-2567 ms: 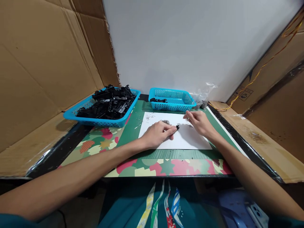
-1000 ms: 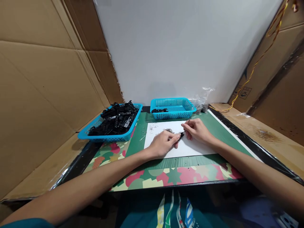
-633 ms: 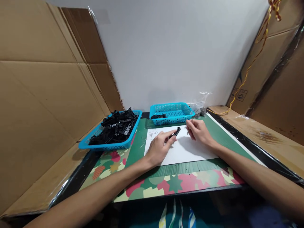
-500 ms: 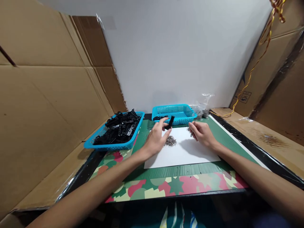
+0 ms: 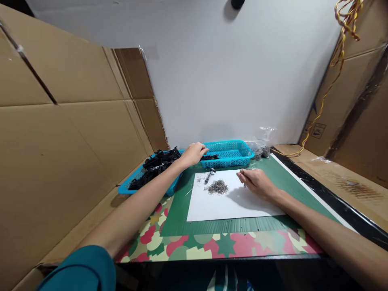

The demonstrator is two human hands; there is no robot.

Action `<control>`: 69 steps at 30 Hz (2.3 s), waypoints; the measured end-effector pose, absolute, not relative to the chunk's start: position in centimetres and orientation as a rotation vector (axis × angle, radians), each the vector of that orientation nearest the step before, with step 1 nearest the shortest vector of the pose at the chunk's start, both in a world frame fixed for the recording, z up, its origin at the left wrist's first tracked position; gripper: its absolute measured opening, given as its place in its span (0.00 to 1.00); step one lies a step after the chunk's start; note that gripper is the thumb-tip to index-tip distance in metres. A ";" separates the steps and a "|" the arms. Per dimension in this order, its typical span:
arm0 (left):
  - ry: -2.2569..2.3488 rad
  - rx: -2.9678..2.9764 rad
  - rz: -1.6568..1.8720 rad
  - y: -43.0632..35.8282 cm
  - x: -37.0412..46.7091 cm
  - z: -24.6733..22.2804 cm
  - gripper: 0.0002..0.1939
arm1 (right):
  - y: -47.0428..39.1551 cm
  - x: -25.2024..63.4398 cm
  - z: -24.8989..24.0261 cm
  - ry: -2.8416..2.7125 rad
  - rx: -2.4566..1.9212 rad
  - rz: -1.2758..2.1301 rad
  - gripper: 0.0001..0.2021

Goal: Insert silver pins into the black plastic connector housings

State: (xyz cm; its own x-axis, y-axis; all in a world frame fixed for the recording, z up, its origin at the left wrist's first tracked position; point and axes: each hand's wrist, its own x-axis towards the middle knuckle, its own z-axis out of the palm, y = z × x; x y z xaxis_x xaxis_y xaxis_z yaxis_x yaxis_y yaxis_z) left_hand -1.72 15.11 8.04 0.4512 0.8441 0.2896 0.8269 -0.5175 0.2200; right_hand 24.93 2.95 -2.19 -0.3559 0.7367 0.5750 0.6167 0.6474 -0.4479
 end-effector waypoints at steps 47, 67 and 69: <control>1.843 2.451 0.308 12.5 -11.0 12.9 0.19 | 5.3 32.3 -0.2 -2.266 -1.390 0.656 0.12; 2.219 2.304 -0.264 8.7 -16.6 12.0 0.17 | 5.3 31.9 -1.1 -2.221 -1.451 0.650 0.06; 2.241 2.318 -0.220 8.8 -16.6 11.8 0.16 | 5.4 31.9 -1.0 -2.161 -1.420 0.625 0.06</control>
